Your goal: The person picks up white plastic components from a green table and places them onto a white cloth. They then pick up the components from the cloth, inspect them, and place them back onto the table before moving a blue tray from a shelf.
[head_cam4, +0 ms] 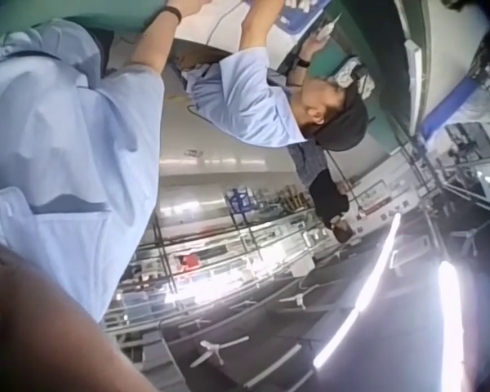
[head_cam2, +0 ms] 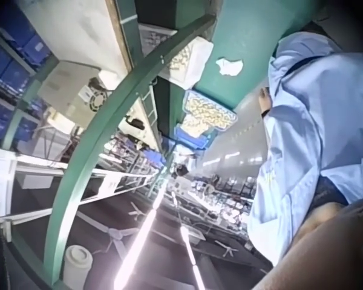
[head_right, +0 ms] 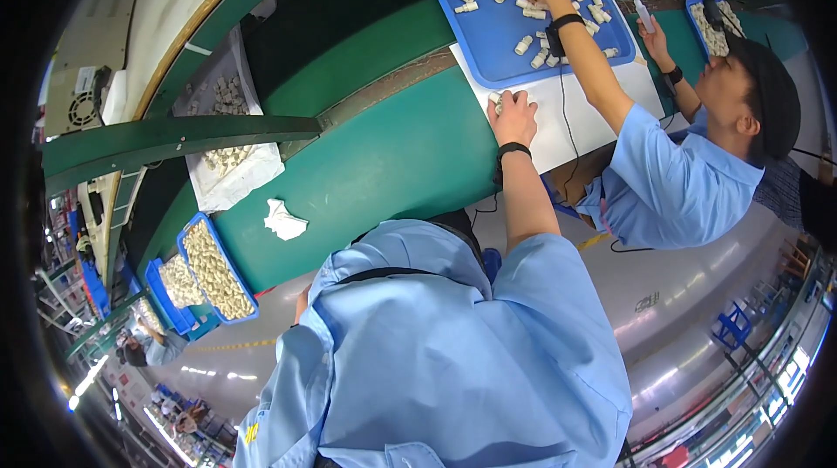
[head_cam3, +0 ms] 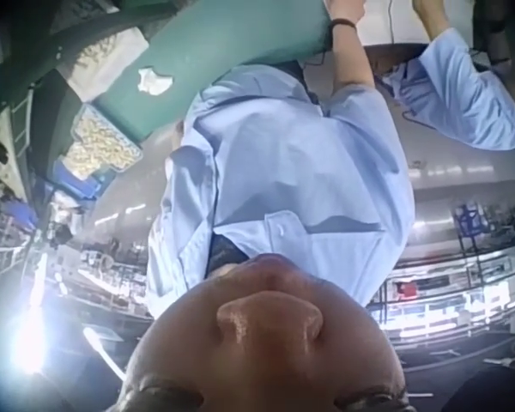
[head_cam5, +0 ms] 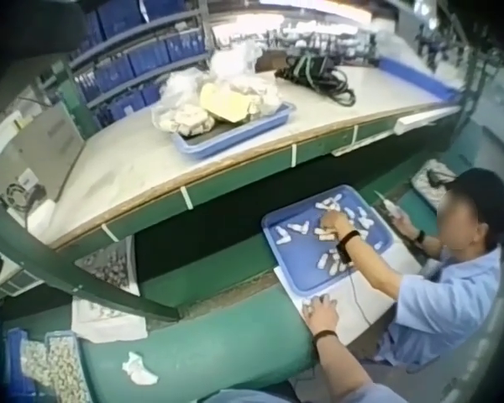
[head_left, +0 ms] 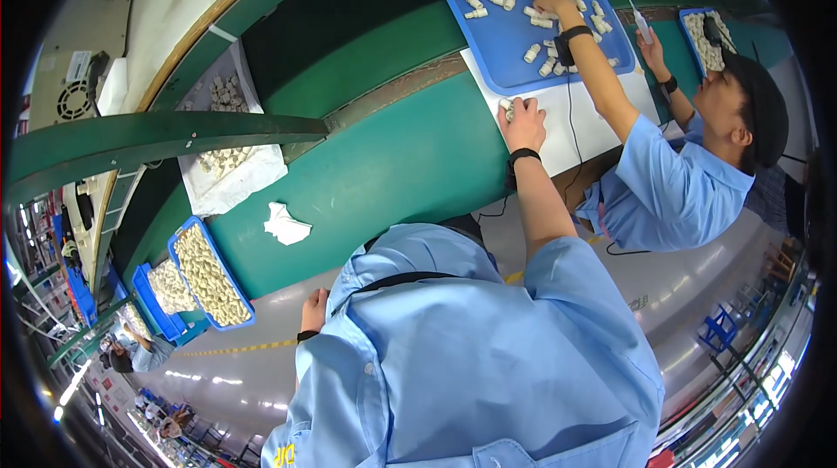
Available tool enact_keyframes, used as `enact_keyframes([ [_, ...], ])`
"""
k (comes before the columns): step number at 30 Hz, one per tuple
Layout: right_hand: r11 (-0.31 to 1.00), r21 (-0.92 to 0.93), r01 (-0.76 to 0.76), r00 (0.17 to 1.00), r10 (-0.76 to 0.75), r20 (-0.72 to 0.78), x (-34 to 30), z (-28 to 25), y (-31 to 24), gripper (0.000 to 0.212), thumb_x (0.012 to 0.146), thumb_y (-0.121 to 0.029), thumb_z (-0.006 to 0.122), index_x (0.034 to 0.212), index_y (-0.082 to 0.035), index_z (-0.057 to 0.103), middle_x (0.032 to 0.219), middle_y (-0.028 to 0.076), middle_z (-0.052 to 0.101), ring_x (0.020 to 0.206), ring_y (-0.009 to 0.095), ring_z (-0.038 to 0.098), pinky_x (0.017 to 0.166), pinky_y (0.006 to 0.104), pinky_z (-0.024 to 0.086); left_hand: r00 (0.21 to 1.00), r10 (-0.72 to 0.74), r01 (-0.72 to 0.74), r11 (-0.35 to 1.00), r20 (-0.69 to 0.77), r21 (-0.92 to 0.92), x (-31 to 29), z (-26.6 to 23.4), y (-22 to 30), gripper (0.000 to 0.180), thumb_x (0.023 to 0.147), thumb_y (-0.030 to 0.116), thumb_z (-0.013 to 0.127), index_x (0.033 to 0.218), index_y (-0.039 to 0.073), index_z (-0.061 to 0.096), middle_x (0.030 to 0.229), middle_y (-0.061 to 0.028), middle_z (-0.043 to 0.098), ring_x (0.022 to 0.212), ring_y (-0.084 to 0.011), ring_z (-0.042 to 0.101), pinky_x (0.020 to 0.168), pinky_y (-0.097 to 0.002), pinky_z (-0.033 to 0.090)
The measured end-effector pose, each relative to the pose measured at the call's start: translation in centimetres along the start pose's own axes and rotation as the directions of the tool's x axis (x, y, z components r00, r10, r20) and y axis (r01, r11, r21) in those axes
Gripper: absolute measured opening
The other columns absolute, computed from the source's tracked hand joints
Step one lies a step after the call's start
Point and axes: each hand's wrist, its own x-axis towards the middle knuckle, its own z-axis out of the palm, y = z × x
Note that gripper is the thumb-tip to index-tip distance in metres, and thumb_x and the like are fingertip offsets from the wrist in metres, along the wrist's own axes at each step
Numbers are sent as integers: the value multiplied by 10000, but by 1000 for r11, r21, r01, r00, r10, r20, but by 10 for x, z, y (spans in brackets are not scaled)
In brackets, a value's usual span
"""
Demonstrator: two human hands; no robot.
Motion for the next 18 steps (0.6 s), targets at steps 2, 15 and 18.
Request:
enact_keyframes([
  [2, 999, 10, 52, 999, -52, 8, 0, 2, 4, 279, 803, -374, 664, 954, -144, 612, 1028, 62, 534, 913, 324, 547, 682, 451, 526, 998, 62, -66, 977, 24, 204, -7, -1, 4, 396, 971, 373, 455, 990, 34, 658, 873, -214, 667, 848, -367, 650, 740, -400, 490],
  [15, 939, 344, -8, 994, 43, -96, -8, 13, 24, 325, 806, -377, 682, 949, -91, 625, 952, 73, 604, 825, 274, 612, 700, 425, 502, 997, 48, -32, 974, -65, 224, -51, 7, -5, 297, 907, 305, 557, 962, 37, 671, 812, -216, 666, 785, -336, 666, 697, -400, 501],
  [18, 829, 535, -162, 960, 257, -107, 1, 13, 27, 352, 800, -382, 696, 944, -69, 624, 884, 92, 623, 790, 267, 615, 689, 404, 497, 999, 40, -33, 972, -27, 231, -51, 9, -9, 284, 906, 282, 558, 964, 27, 669, 799, -209, 668, 769, -324, 670, 692, -393, 503],
])
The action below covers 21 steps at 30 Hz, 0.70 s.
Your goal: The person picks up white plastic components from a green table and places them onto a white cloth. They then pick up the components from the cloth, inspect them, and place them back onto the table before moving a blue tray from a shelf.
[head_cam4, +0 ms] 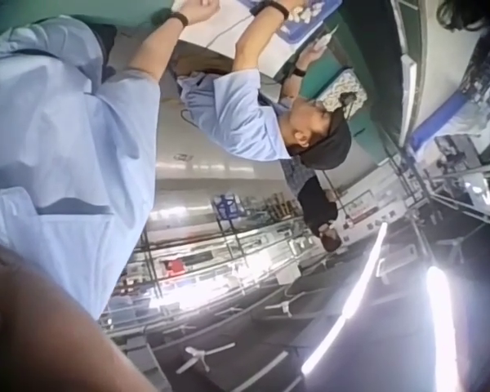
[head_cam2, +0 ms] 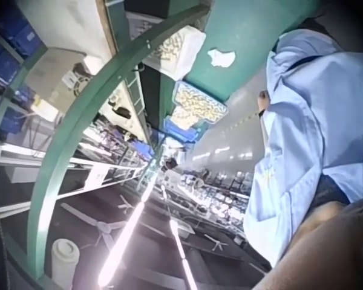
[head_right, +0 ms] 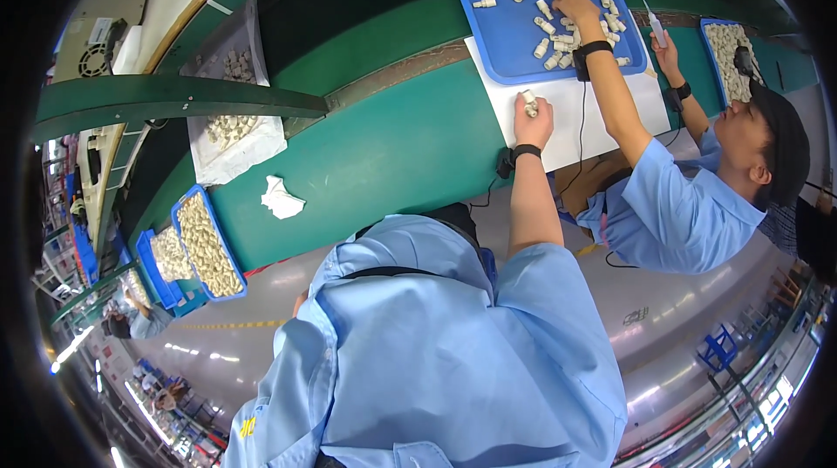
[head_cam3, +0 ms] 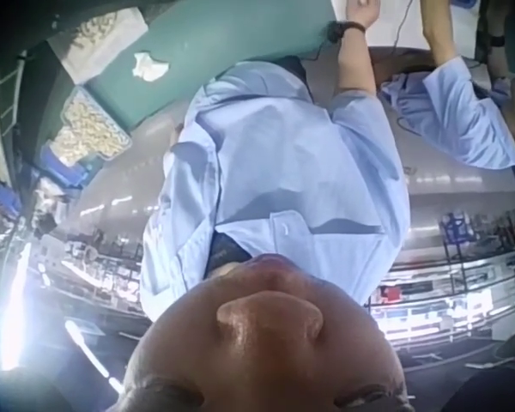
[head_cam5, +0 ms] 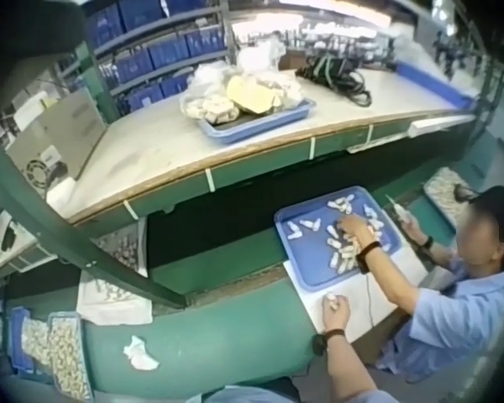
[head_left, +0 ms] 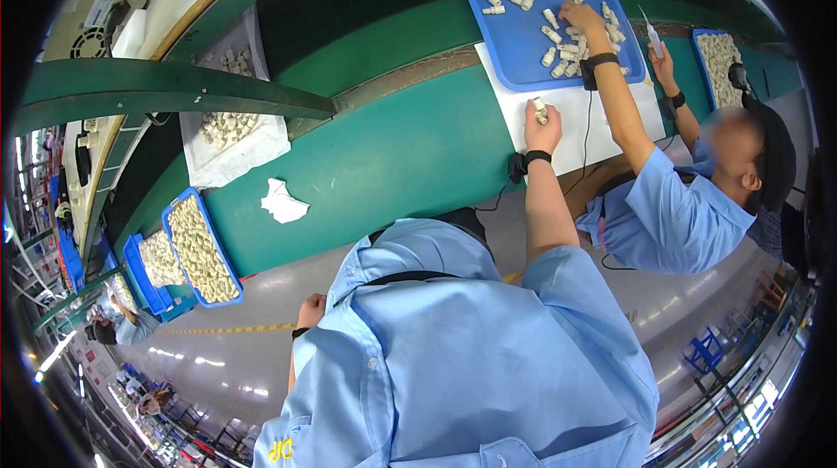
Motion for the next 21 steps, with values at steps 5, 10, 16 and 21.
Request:
enact_keyframes([
  [5, 590, 517, -620, 762, 609, 218, 11, -15, -20, 376, 784, -371, 727, 922, -38, 620, 717, 119, 621, 687, 256, 609, 676, 381, 496, 999, -26, 25, 998, 32, 52, -2, -5, 17, 289, 906, 277, 557, 966, 16, 664, 809, -207, 671, 772, -321, 671, 691, -391, 503],
  [10, 685, 398, -610, 789, 574, 220, 14, -21, -17, 306, 800, -366, 693, 845, -68, 640, 832, 150, 640, 601, 319, 600, 591, 446, 497, 997, -19, 10, 994, 77, 107, 7, -9, 23, 293, 911, 278, 550, 976, 16, 663, 797, -177, 682, 736, -266, 666, 676, -374, 505],
  [16, 913, -369, 175, 981, -132, 139, -9, -8, -8, 341, 839, -460, 598, 929, -132, 630, 850, 141, 655, 686, 380, 636, 600, 504, 499, 963, -175, 193, 979, 207, -70, 22, -17, 51, 304, 922, 292, 538, 976, 20, 662, 765, -132, 678, 682, -193, 643, 554, -345, 499],
  [21, 842, -538, 41, 980, 72, 186, -22, -14, -31, 349, 874, -469, 546, 1011, -152, 593, 896, 139, 661, 753, 394, 644, 667, 507, 505, 977, -148, 167, 979, 156, -113, 23, -15, 67, 311, 922, 307, 540, 969, 26, 666, 768, -131, 673, 663, -184, 637, 490, -340, 482],
])
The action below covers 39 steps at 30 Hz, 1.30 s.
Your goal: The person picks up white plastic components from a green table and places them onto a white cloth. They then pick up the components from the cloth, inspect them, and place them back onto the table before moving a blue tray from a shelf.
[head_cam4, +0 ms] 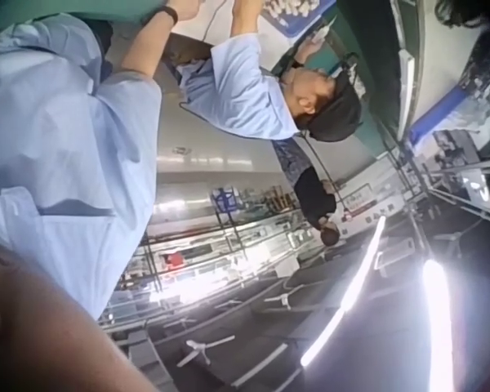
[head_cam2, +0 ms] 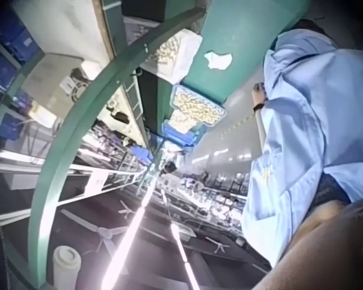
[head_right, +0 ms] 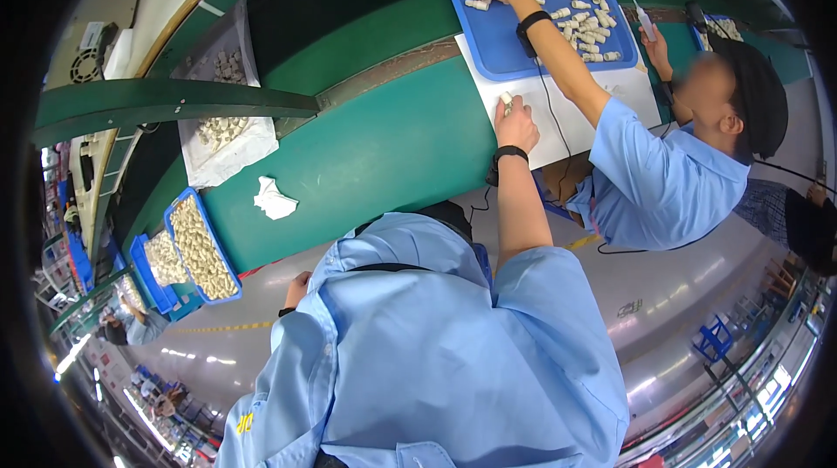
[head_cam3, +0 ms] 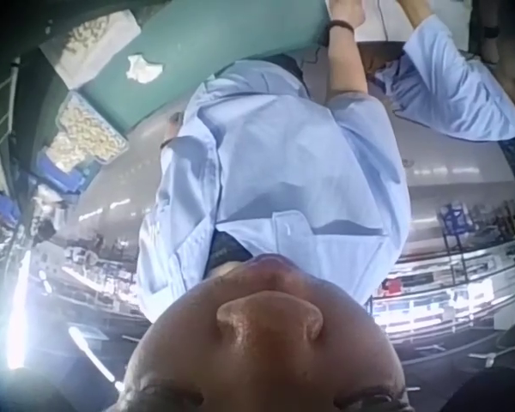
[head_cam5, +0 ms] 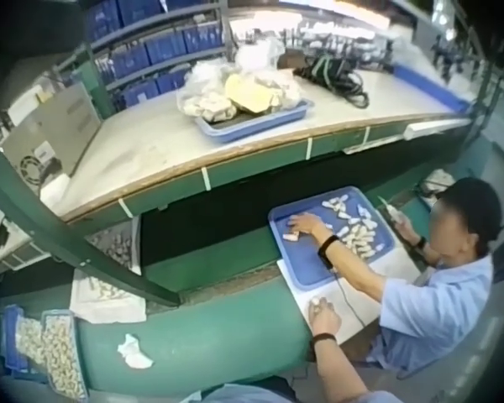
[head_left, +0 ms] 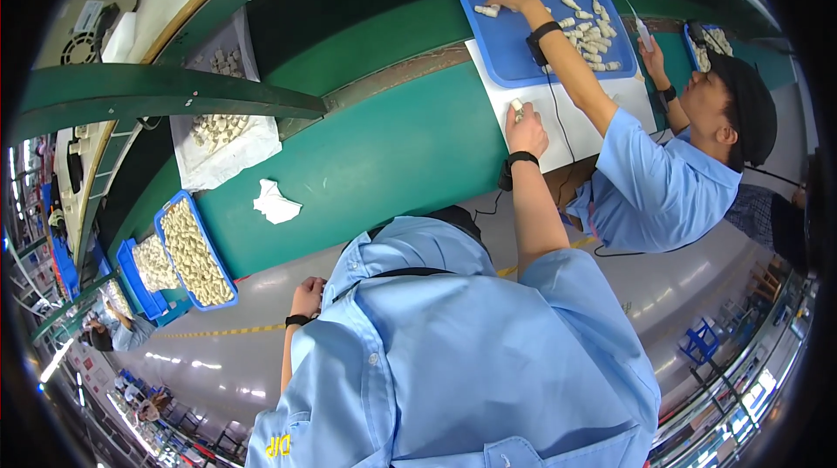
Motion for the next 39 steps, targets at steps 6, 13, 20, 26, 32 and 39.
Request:
enact_keyframes([
  [6, 997, 25, -73, 997, 74, -15, -5, 13, -3, 355, 890, -472, 520, 1060, -164, 567, 880, 148, 658, 780, 389, 643, 689, 509, 505, 1000, 16, -14, 996, -21, 92, 13, 13, -68, 322, 920, 315, 526, 997, 38, 671, 851, -188, 684, 794, -296, 665, 675, -388, 517],
  [13, 929, 164, -332, 939, 342, -36, -11, 23, -21, 356, 903, -465, 497, 1098, -172, 548, 898, 157, 652, 837, 385, 640, 705, 510, 505, 1000, -27, 28, 992, -7, 125, 17, 26, -104, 332, 916, 315, 515, 1020, 39, 665, 906, -228, 671, 905, -371, 648, 800, -410, 497],
  [20, 964, 56, -261, 961, 265, -84, -27, 27, -33, 329, 908, -441, 490, 1126, -200, 548, 933, 146, 638, 864, 380, 640, 703, 498, 504, 1000, -25, 26, 992, -10, 122, 16, 27, -94, 337, 910, 324, 519, 1018, 38, 662, 904, -225, 671, 873, -361, 654, 780, -417, 501],
  [26, 977, 168, -134, 983, 152, -100, -21, 44, -9, 333, 900, -398, 524, 1143, -175, 562, 924, 176, 645, 869, 399, 626, 729, 492, 492, 994, -113, 113, 993, 8, 17, -10, 7, -41, 300, 919, 282, 502, 1043, 52, 651, 869, -145, 680, 748, -262, 674, 598, -379, 543],
  [32, 878, 476, 56, 994, -5, -108, -6, 46, 32, 331, 896, -325, 595, 1071, -47, 634, 956, 191, 669, 890, 365, 627, 791, 424, 491, 957, -285, 291, 936, 61, -197, -20, 6, -52, 288, 916, 249, 477, 1039, 52, 646, 869, -112, 674, 755, -235, 672, 573, -375, 560],
  [39, 555, 744, -372, 889, -17, 457, -42, 3, -27, 278, 918, -372, 599, 1018, -112, 582, 736, 34, 578, 433, 138, 494, 342, 278, 349, 949, -306, 313, 897, 75, -310, -25, 19, -78, 290, 929, 245, 463, 1054, 40, 625, 826, -109, 666, 644, -196, 669, 517, -332, 544],
])
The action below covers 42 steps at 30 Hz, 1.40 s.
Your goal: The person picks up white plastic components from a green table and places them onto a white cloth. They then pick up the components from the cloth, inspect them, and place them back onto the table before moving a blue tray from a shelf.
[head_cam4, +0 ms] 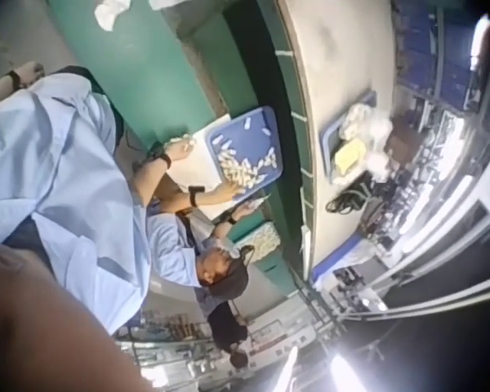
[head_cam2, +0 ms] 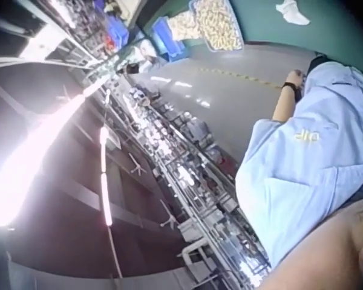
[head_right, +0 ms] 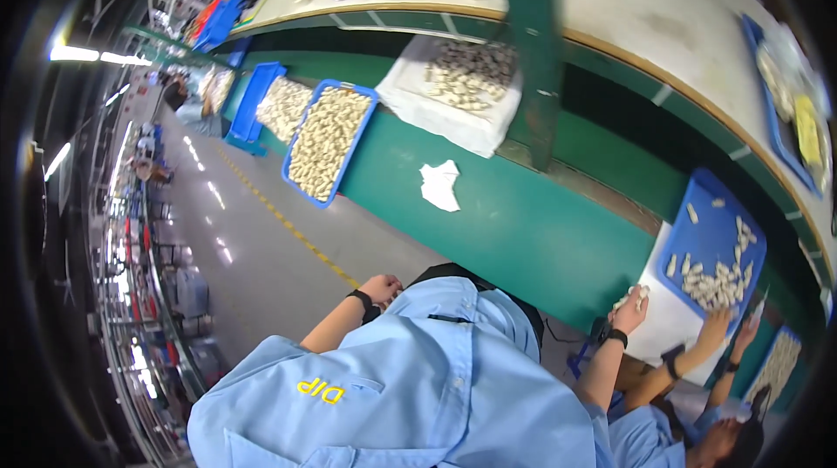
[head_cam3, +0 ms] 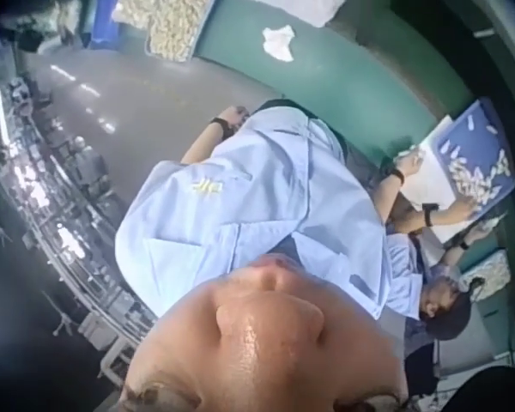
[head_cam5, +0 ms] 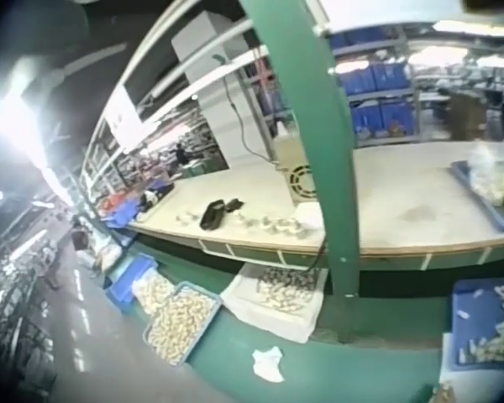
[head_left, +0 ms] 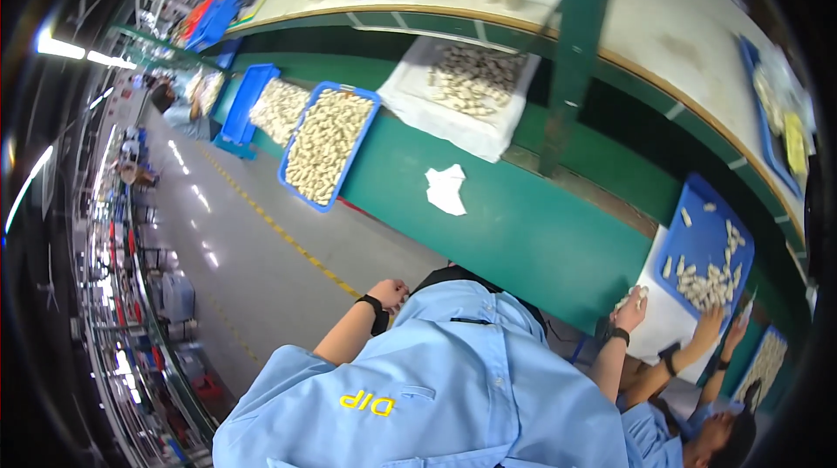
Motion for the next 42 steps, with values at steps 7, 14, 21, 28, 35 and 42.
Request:
enact_keyframes([
  [7, 984, 148, -94, 921, 29, 387, -69, 110, -18, 264, 927, -358, 592, 1021, -111, 577, 701, 25, 541, 344, 111, 387, 273, 255, 279, 998, 35, -34, 999, 46, -32, 28, -19, -42, 280, 936, 259, 469, 1036, 51, 629, 821, -99, 674, 608, -186, 661, 520, -329, 538],
  [14, 970, -204, -134, 759, 232, 608, -142, 245, -37, 254, 920, -373, 601, 993, -131, 571, 655, -2, 530, 365, 101, 412, 268, 247, 258, 999, 17, -7, 982, 50, -187, 61, -73, -96, 284, 925, 249, 465, 1036, 55, 640, 817, -95, 675, 589, -183, 653, 521, -325, 534],
  [21, 975, -222, 31, 736, 128, 665, -160, 396, -67, 256, 911, -377, 611, 959, -128, 581, 655, -8, 536, 374, 101, 423, 284, 245, 269, 996, -86, 81, 931, 1, -357, 75, -144, -182, 298, 907, 242, 465, 1027, 40, 649, 782, -87, 667, 579, -178, 642, 519, -312, 528],
  [28, 950, -253, 184, 710, 49, 703, -142, 508, -83, 266, 906, -379, 617, 940, -117, 583, 647, -5, 528, 394, 107, 434, 326, 255, 311, 977, -207, 154, 853, -52, -498, 71, -170, -249, 301, 896, 255, 482, 1015, 45, 660, 768, -81, 665, 577, -170, 637, 513, -303, 519],
  [35, 888, -294, 353, 747, -79, 660, -97, 585, -119, 317, 885, -375, 634, 991, -76, 620, 597, 17, 518, 341, 131, 405, 308, 295, 305, 972, -235, 193, 833, -16, -518, 58, -146, -255, 316, 891, 293, 488, 1004, 61, 671, 785, -92, 682, 609, -192, 650, 558, -329, 530],
  [42, 460, -504, 731, 682, -478, 554, -6, 625, -99, 575, 813, -410, 653, 1225, -16, 579, 932, 192, 684, 794, 338, 660, 700, 426, 516, 979, -123, 56, 927, -160, -370, 43, -109, -263, 373, 892, 371, 502, 1019, 62, 668, 849, -152, 690, 733, -273, 674, 684, -375, 533],
])
